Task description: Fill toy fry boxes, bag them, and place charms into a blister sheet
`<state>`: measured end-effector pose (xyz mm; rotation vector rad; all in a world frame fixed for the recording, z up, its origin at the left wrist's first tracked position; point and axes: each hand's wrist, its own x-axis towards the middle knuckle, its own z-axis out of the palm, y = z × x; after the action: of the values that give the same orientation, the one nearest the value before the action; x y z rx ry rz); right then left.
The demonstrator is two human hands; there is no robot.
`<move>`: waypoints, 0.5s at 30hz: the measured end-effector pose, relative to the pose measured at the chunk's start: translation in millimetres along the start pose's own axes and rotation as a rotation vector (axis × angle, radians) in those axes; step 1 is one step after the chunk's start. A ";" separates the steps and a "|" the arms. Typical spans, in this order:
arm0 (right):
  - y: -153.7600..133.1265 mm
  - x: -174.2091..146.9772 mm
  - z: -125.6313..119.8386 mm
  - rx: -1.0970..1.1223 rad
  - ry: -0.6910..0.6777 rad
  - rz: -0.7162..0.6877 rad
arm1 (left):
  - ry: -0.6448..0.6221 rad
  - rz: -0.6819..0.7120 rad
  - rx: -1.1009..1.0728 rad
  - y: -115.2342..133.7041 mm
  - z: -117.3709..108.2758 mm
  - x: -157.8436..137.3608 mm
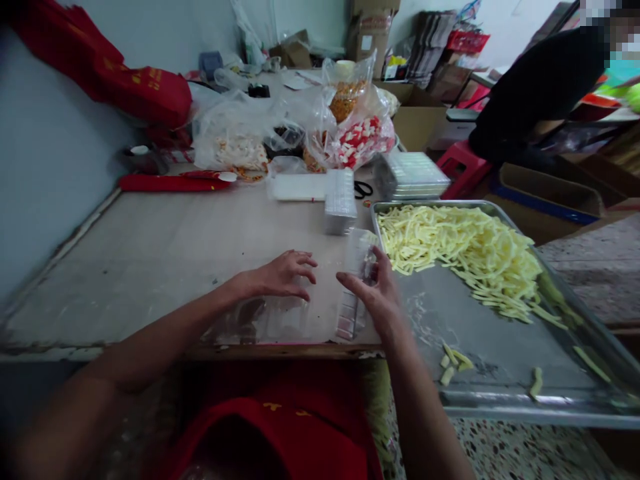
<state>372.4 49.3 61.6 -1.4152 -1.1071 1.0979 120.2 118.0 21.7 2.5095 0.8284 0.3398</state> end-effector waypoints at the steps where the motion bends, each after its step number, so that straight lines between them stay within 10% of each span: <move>1: -3.5 -0.6 2.1 -0.020 -0.002 0.019 | 0.019 0.010 -0.006 -0.5 2.1 -2.4; 15: 20.2 6.0 9.9 -0.091 -0.093 0.022 | 0.037 -0.056 -0.057 7.2 10.5 -12.3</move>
<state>365.4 54.9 40.1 -1.4623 -1.2233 1.1512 118.0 101.7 15.3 2.4295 0.8892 0.3870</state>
